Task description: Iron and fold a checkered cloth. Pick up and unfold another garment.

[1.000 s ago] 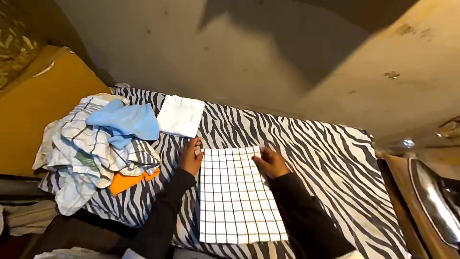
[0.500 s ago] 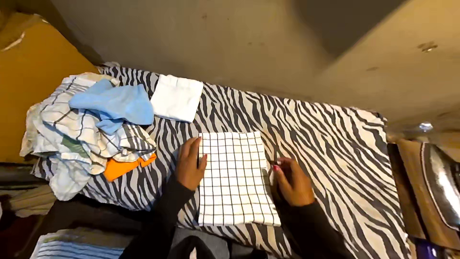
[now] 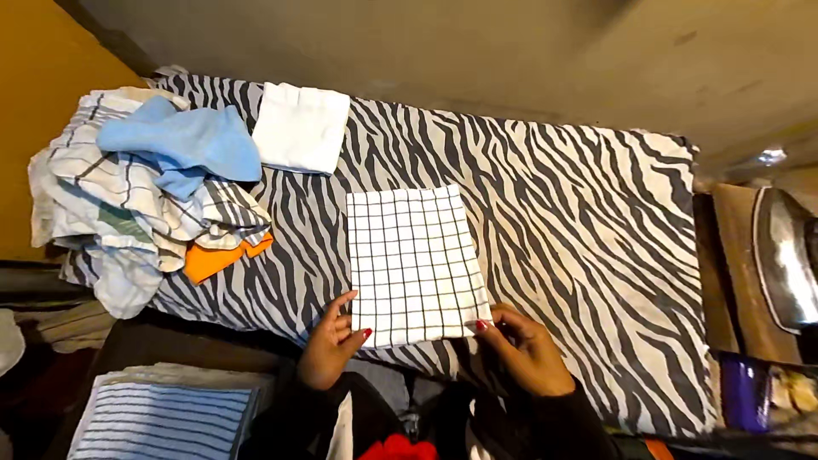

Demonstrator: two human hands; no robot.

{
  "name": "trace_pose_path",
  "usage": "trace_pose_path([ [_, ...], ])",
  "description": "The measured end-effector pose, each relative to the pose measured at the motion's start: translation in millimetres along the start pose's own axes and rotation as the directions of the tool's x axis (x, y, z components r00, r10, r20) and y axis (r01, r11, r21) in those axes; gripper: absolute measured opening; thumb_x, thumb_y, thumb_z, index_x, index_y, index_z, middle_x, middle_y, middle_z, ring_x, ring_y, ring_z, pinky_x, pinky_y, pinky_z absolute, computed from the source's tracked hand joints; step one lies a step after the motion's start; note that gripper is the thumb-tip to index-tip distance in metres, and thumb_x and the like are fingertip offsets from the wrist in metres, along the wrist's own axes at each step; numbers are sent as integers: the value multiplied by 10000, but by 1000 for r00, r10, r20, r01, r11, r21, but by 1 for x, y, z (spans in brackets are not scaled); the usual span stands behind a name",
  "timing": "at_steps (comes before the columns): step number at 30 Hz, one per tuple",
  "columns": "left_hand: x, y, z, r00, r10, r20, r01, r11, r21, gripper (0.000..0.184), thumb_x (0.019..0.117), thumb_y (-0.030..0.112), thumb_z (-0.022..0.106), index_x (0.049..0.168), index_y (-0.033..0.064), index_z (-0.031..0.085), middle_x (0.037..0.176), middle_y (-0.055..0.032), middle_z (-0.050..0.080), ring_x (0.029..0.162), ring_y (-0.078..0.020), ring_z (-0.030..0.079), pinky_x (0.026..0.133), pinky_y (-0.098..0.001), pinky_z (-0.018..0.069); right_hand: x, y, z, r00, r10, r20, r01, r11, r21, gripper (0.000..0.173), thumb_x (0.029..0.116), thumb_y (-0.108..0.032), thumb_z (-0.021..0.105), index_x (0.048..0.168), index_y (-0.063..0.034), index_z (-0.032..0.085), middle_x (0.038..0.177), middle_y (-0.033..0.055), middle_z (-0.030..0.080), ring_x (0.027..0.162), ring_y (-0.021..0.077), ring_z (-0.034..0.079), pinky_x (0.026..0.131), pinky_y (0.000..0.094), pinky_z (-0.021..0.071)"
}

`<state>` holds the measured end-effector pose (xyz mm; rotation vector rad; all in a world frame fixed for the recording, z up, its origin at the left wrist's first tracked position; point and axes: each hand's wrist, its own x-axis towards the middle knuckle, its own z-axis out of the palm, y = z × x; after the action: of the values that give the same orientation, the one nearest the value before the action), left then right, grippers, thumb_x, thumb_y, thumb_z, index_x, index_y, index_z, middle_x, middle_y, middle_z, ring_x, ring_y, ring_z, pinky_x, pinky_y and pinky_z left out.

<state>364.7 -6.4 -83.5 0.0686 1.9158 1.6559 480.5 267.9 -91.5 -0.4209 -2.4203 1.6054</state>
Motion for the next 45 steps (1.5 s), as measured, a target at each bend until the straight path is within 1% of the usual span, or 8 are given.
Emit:
trace_pose_path([
  [6,2,-11,13,951,278,-131,-145,783,605,512,912,12,673,1412,-15,564,977,-178,684,662,-218,639,630,-366,554,-1,3,3,976,218,14,-185,862,-472,296,986,-252,617,1000,35,688,744,160,670,682,327,670,658,549,534],
  [11,2,13,50,737,663,132,-470,362,805,486,952,193,620,1393,-12,595,1436,-246,574,1334,-440,550,1083,-587,453,-1,-19,14,972,-198,-131,61,741,-668,403,1006,-287,533,1183,43,683,1124,277,683,1039,499,653,851,626,532],
  [17,-2,-75,61,671,592,447,-620,117,776,666,953,647,498,1470,232,565,1579,-108,473,1461,-359,436,1096,-762,287,-2,32,46,943,-305,-135,146,741,-655,419,1003,-351,477,1219,-100,735,1265,208,680,1109,465,643,823,616,527],
  [22,-12,-51,8,846,533,-5,-429,685,589,595,934,321,639,1401,-43,576,1528,-286,456,1399,-372,492,1140,-517,412,-4,9,19,985,117,-127,-165,847,-506,541,957,-388,676,1227,78,627,816,186,698,714,358,691,690,565,570],
  [25,41,7,-15,984,121,-132,-99,982,162,547,1032,61,503,1530,-84,327,1426,-250,553,1177,-250,657,998,-374,537,7,-13,14,941,338,-8,-295,810,-507,518,972,-392,690,1204,69,648,937,256,716,872,440,708,809,646,537],
  [31,116,46,1,999,-1,-42,3,999,47,567,1022,43,578,1521,-57,326,1306,-271,621,1149,-249,652,1020,-393,504,-3,-5,8,910,412,34,-402,901,-164,527,894,-130,794,1314,72,548,1003,206,710,813,284,725,784,471,614],
  [40,2,-11,7,965,-232,125,239,970,-39,241,938,-99,626,1173,-90,576,916,-117,751,695,-179,752,663,-322,647,-11,-6,-2,905,412,111,-389,903,-180,308,916,-82,736,1176,61,654,878,122,702,695,172,690,703,358,609],
  [45,29,16,-10,952,-229,204,225,973,45,290,1040,73,547,1304,-46,531,1033,-82,699,846,-78,680,763,-280,563,0,-10,-11,862,451,232,-429,892,-141,279,1027,-115,603,1229,76,625,981,160,709,813,194,723,770,383,624],
])
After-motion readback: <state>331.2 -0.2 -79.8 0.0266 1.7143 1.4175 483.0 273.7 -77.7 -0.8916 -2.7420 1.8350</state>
